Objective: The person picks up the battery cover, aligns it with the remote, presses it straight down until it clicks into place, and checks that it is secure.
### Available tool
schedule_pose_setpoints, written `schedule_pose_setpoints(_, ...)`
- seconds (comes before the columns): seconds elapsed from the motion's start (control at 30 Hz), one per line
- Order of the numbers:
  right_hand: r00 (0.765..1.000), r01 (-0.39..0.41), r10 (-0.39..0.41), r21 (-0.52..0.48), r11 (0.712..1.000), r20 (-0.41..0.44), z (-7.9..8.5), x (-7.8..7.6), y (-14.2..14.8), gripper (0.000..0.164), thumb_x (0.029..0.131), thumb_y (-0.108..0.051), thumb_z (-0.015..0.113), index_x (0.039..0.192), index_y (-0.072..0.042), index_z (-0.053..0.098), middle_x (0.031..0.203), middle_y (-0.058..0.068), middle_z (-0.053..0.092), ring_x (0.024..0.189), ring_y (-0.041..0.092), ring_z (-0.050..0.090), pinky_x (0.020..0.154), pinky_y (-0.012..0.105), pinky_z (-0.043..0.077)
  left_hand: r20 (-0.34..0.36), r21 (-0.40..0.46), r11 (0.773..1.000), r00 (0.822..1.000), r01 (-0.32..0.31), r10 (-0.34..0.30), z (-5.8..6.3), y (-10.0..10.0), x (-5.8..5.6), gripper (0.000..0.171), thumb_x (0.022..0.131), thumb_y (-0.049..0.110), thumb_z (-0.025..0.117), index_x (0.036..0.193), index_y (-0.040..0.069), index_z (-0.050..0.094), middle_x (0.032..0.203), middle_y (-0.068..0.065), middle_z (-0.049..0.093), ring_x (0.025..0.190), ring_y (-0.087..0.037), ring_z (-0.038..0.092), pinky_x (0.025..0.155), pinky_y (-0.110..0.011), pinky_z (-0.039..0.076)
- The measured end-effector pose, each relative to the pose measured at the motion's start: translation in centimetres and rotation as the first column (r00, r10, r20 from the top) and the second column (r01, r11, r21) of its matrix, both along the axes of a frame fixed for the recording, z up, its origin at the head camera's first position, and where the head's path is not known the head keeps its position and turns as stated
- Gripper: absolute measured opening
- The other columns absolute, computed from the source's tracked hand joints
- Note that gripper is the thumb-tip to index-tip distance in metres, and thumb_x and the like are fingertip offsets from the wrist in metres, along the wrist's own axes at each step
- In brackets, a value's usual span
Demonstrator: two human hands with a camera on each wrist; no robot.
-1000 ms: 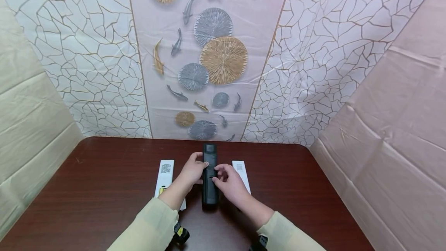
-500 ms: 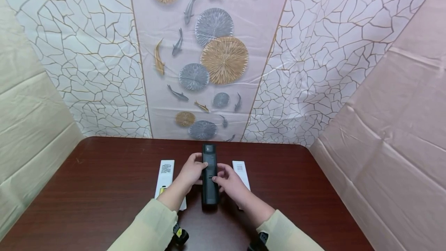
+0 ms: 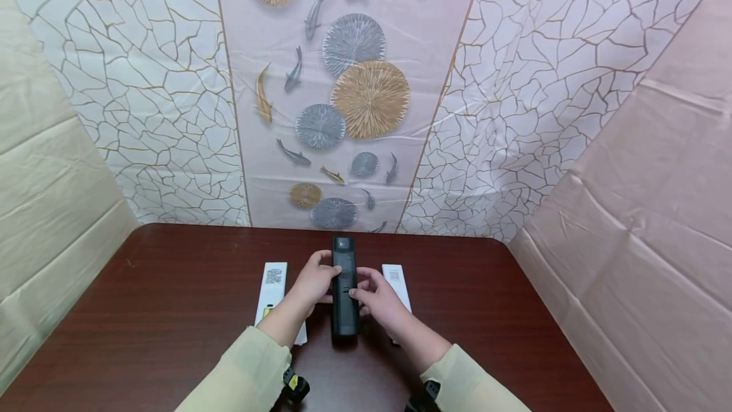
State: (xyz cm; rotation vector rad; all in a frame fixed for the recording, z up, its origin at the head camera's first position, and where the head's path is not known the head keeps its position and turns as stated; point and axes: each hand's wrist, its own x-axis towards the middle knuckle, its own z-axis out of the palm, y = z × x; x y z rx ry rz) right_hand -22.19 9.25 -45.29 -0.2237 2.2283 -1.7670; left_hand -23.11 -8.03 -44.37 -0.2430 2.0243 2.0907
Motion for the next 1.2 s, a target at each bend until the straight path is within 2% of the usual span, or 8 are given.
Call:
schedule_pose_setpoints(0.3,1.0,0.0,0.0,0.012,1.0,0.019,-0.1,-0.3,0.1,0.056,0.095,-0.012,0.063,0.145,-0.006,0.04,0.106,0.015,0.057,0.081,0.021,0.059,0.068,0.039,0.056,0.008,0.011,1.0,1.0,-0.004,0.004,0.0,0.0,0.0,0.049,0.103,0.021,0.053,0.148,0.014,0.036,0.13,-0.019,0.053,0.095,-0.029,0.066,0.069,-0.043,0.059)
schedule_pose_setpoints(0.6,1.0,0.006,-0.006,0.002,1.0,0.007,-0.2,0.0,0.1,0.053,0.095,-0.013,0.063,0.143,-0.004,0.043,0.105,0.014,0.058,0.078,0.02,0.059,0.068,0.039,0.056,0.008,0.013,1.0,1.0,-0.006,0.006,0.0,0.0,0.0,0.05,0.102,0.02,0.053,0.148,0.014,0.035,0.13,-0.02,0.054,0.097,-0.029,0.066,0.069,-0.044,0.06)
schedule_pose_setpoints(0.87,1.0,0.017,-0.017,-0.02,1.0,0.008,-0.6,0.4,0.6,0.05,0.095,-0.014,0.064,0.14,-0.002,0.045,0.104,0.013,0.059,0.078,0.019,0.06,0.067,0.039,0.057,0.022,-0.004,1.0,1.0,0.003,-0.003,-0.5,0.1,0.0,0.053,0.1,0.021,0.055,0.149,0.014,0.035,0.129,-0.021,0.055,0.096,-0.028,0.067,0.068,-0.043,0.06)
schedule_pose_setpoints(1.03,1.0,0.03,-0.03,-0.015,0.999,-0.008,-0.6,0.6,0.9,0.042,0.096,-0.012,0.063,0.134,0.0,0.05,0.1,0.01,0.06,0.077,0.019,0.06,0.066,0.042,0.058,0.026,-0.01,1.0,1.0,-0.006,0.006,-0.8,0.1,0.0,0.052,0.101,0.02,0.055,0.148,0.013,0.036,0.127,-0.022,0.056,0.096,-0.029,0.067,0.068,-0.043,0.06)
schedule_pose_setpoints(1.2,0.999,0.036,-0.037,-0.025,0.999,-0.027,-0.7,1.0,1.3,0.037,0.095,-0.008,0.061,0.128,0.006,0.052,0.096,0.01,0.059,0.075,0.021,0.059,0.059,0.035,0.057,0.037,-0.035,0.999,0.999,-0.002,0.003,-1.3,0.0,0.0,0.052,0.1,0.019,0.057,0.147,0.009,0.036,0.124,-0.024,0.056,0.096,-0.029,0.067,0.066,-0.042,0.06)
